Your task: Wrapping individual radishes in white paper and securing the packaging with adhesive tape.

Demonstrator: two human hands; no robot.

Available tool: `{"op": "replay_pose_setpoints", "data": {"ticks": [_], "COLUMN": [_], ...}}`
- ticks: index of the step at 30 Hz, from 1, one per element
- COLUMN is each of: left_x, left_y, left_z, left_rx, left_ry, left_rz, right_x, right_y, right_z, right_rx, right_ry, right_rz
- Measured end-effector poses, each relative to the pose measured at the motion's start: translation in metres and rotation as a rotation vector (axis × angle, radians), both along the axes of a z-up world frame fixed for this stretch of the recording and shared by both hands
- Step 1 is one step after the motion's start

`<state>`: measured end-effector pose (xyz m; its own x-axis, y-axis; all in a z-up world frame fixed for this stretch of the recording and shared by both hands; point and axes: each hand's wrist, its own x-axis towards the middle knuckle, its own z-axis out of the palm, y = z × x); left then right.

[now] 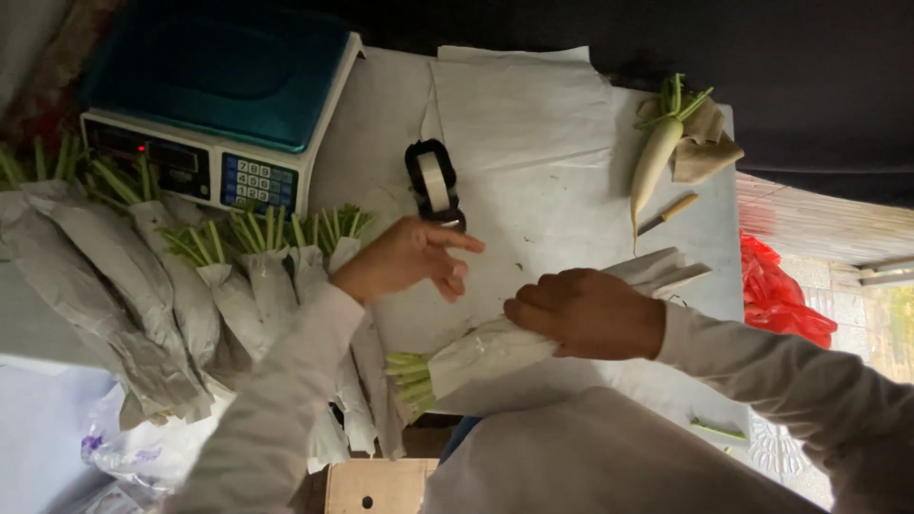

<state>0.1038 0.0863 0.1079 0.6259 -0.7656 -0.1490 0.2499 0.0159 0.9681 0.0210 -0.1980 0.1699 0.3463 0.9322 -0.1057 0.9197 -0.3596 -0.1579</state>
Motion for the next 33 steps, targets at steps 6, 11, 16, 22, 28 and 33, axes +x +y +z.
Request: {"op": "replay_pose_setpoints", "data": {"ticks": [6,11,16,22,28,33], "left_x": [-0.039,-0.103,-0.12,-0.126,-0.132,-0.133], "left_y": [-0.041,-0.072,-0.074,-0.065,-0.062,-0.067], "left_z": [-0.082,-0.104,-0.028,0.032,0.04,0.047], "left_rx": [-0.154,-0.361,-0.451,-0.16,0.134,0.133], "left_ry": [0.272,0.437,0.484,0.018,-0.09,-0.144], "left_rz": [0.134,0.449,0.635,0.784,0.79,0.764], "right_x": [-0.002,0.001,0.005,0.001,-0.002,-0.013], "right_y": [-0.011,-0.027,-0.027,-0.018,-0.02,-0.011], "right_z": [0.015,-0.013,-0.029,-0.021,-0.042,-0.049], "right_rx": [0.292,0.434,0.694,0.786,0.808,0.797], "right_ry": [0.003,0.473,0.689,0.721,0.785,0.7], "right_rz": [-0.187,-0.594,-0.77,-0.722,-0.729,-0.8]}}
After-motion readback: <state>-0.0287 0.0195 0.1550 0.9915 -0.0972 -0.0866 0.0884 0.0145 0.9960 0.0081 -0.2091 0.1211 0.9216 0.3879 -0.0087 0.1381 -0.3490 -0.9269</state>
